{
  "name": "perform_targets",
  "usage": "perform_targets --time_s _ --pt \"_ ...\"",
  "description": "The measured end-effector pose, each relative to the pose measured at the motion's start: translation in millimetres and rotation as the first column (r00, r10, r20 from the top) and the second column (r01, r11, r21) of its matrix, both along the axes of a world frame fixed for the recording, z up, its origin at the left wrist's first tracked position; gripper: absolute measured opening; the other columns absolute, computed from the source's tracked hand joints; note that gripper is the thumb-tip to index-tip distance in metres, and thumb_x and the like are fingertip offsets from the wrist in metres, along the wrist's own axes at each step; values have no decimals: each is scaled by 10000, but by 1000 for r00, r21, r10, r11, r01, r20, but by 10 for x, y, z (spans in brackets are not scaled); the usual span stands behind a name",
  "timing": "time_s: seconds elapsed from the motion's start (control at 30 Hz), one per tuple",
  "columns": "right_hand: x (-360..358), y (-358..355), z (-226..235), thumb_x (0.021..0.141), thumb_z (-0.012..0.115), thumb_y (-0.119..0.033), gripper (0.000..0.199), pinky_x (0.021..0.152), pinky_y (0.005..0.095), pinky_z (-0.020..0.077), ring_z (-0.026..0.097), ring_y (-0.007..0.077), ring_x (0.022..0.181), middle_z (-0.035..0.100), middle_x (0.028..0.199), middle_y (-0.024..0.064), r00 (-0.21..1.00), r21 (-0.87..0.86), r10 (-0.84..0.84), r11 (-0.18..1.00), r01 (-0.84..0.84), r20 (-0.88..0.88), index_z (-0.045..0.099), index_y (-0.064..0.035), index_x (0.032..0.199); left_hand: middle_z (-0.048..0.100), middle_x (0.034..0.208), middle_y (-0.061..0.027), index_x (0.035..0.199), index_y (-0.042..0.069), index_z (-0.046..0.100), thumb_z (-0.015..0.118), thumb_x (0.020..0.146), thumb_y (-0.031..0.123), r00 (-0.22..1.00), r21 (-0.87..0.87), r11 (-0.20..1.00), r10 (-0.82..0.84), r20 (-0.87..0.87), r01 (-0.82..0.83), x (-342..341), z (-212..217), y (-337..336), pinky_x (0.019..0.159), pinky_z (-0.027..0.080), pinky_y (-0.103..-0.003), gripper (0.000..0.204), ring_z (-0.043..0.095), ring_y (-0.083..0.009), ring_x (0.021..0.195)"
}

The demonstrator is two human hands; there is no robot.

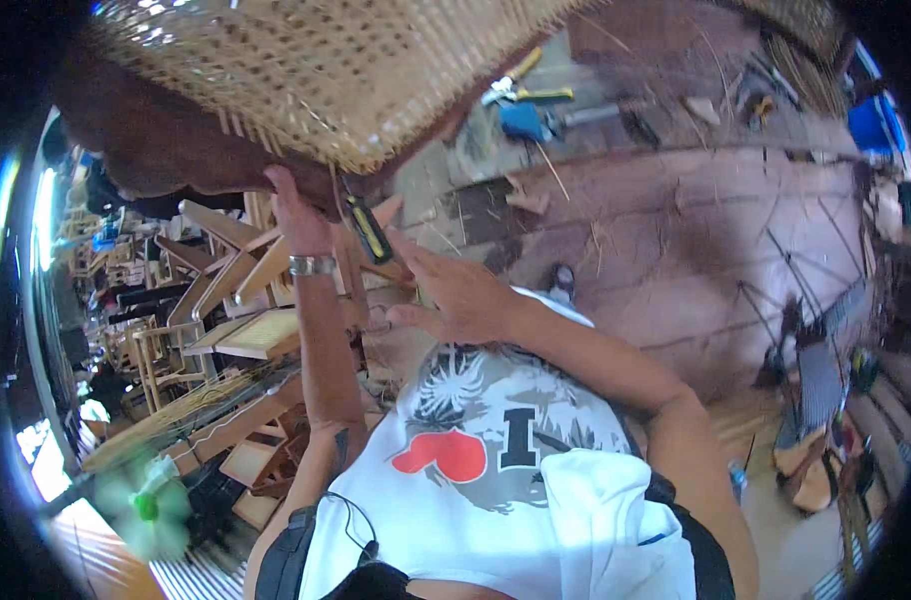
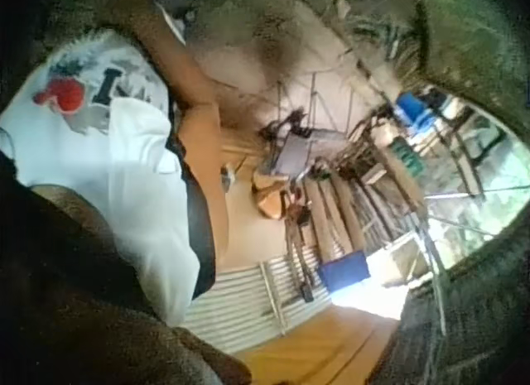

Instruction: Repairing or weaving the cane mesh on a wooden chair frame using strips of rattan.

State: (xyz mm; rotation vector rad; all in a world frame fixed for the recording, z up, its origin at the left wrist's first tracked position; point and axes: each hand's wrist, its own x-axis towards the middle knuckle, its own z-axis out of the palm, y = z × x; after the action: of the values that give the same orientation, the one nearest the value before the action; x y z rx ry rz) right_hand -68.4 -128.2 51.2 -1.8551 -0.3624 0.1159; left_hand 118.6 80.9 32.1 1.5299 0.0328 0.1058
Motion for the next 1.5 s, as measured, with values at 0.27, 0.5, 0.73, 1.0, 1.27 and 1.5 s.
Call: perform_targets --time_s 0.27,0.5,0.73,1.0,1.27,1.5 --pt "-289 131 -134 918 566 -466 740 816 437 500 639 349 927 609 1100 206 993 -79 92 993 -86 79 294 -49 1465 546 1315 -91 1360 -2 432 491 870 700 992 -65 991 -121 -29 119 -272 277 -339 1017 402 -382 858 543 -227 1160" --pt "-354 186 25 931 504 -515 659 878 470 480 602 417 1030 602 1146 265 974 -72 218 972 -223 -67 458 5 1332 545 1303 -107 1343 -22 441 492 870 700 995 28 995 -96 -11 96 -227 240 -265 978 439 -389 865 563 -234 1130" --pt "-381 258 59 931 544 -447 523 786 452 500 634 372 910 637 995 203 976 -66 82 995 -69 203 554 -10 1218 575 1236 -119 1284 -36 480 591 838 661 999 26 999 -30 -13 31 -138 162 -249 910 487 -378 835 593 -221 1052" --pt "-332 126 460 903 621 -347 384 750 423 512 642 345 893 650 956 160 957 -87 -6 996 33 289 630 -19 1102 622 1063 -69 1195 -15 538 660 850 568 995 52 995 -85 41 83 -232 232 -283 795 505 -317 688 592 -143 919" --pt "-268 134 521 840 692 -159 195 678 408 500 615 316 778 618 837 123 902 -4 -175 981 192 395 652 -27 978 623 1046 -8 1160 40 586 704 885 382 981 -20 983 -183 67 185 -189 173 -246 826 461 -301 455 554 -125 922" --pt "-225 115 527 838 674 -116 170 691 408 491 606 314 814 612 882 112 863 -53 -241 955 293 443 625 -31 977 623 1050 -6 1118 50 613 716 883 337 963 26 976 -215 161 214 -88 38 -178 853 442 -305 385 543 -125 932"
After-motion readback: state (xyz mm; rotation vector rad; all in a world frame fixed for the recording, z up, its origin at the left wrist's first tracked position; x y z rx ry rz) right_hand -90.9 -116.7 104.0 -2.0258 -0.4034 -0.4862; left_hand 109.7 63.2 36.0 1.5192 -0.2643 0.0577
